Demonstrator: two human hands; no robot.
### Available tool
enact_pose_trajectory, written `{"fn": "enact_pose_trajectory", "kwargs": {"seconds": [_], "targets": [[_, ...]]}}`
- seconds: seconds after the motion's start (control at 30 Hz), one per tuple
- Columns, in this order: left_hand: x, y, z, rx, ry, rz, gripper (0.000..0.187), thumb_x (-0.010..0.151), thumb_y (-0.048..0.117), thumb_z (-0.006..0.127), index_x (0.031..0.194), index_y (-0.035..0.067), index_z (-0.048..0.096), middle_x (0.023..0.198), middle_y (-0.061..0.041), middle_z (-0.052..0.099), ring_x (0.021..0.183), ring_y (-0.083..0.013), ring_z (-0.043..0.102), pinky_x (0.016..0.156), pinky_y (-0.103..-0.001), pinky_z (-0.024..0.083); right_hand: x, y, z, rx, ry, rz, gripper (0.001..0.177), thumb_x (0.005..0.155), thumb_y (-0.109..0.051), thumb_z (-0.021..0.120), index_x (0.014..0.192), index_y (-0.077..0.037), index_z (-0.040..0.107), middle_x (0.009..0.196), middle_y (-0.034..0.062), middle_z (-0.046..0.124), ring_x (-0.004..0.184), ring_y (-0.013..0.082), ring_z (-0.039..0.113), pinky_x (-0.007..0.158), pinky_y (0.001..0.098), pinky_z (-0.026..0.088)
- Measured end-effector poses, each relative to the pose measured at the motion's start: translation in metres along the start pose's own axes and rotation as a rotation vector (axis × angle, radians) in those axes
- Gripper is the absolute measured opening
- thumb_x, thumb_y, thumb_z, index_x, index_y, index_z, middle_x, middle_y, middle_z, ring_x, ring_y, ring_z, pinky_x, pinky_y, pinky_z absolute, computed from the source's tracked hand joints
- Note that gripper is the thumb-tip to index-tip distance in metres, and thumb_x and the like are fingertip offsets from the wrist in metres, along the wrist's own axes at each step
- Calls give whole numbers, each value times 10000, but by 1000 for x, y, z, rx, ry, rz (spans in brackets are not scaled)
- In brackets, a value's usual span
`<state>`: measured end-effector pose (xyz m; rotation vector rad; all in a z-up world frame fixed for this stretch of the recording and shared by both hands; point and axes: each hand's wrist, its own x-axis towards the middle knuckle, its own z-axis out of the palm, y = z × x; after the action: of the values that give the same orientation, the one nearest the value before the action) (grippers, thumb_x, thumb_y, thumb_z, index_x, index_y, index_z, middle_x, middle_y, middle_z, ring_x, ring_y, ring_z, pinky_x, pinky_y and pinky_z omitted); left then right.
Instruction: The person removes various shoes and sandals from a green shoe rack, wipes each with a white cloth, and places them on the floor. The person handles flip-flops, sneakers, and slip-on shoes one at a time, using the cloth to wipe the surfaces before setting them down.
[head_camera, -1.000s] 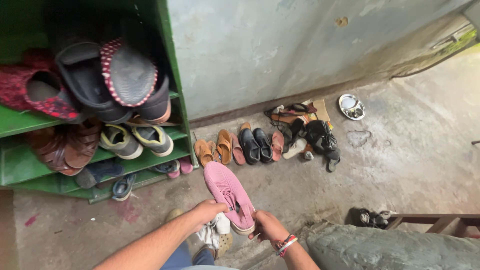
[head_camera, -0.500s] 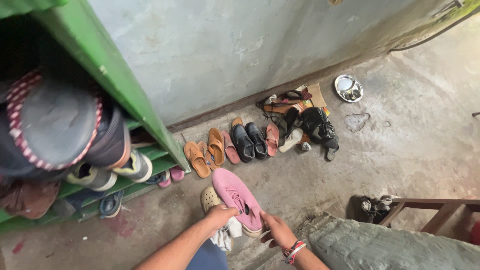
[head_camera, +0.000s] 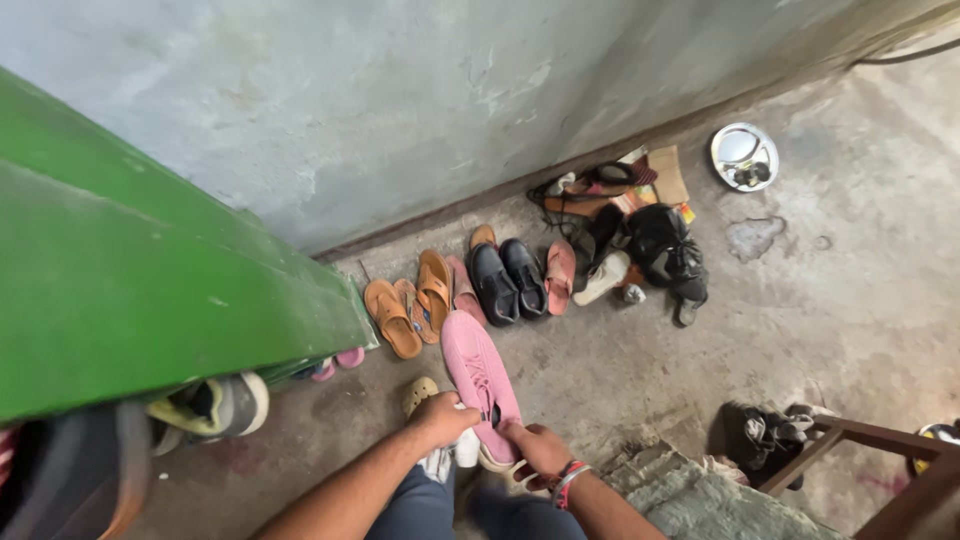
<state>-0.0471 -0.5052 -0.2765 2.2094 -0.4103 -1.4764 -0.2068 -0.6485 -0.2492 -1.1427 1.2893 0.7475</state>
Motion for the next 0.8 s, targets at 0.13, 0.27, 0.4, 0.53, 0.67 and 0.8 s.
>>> {"fn": "enact_pose_trajectory", "kwargs": {"seconds": [0.13,0.27,0.4,0.53,0.67,0.8], "targets": [[47,-14,9,84,-48,-72,593,751,489,701,1169,70,716,1125,-189,741,1086,-318,718,953,-399,551,74,11,-1,-43,-63,64,620,877,-571,628,1120,-1,673,778,171,707,508,222,666,389,345,490],[103,-35,28,98,-18,-111,639,760,511,719,1211,60,684,1169,-217,701,1129,-337,676,978,-406,525,141,12,-4,-102,-144,63,562,902,-564,580,1145,-63,662,832,107,749,556,187,724,414,337,544],[147,-55,47,2,4,-227,603,750,497,684,1187,80,704,1126,-186,746,1082,-334,712,942,-416,555,211,21,-6,-100,-161,156,502,918,-545,567,1163,-118,667,792,123,719,525,196,693,388,338,497],[181,-57,73,-107,87,-298,573,759,523,699,1197,154,713,1119,-141,753,1074,-319,709,932,-414,549,306,34,-18,-77,-198,109,490,980,-510,586,1141,-52,648,735,170,664,491,226,663,366,367,485],[224,-65,90,-242,108,-296,585,792,526,699,1252,164,688,1127,-116,769,1055,-282,739,933,-378,563,417,53,-50,-605,-246,-255,428,956,-441,515,1167,-102,672,708,136,685,538,218,682,453,359,515],[270,-85,98,-388,79,-328,622,830,497,681,1352,165,614,1262,-132,702,1119,-290,715,964,-378,554,519,53,-67,-380,-207,-72,570,1053,-508,584,1227,17,722,801,144,661,602,205,644,513,371,533]]}}
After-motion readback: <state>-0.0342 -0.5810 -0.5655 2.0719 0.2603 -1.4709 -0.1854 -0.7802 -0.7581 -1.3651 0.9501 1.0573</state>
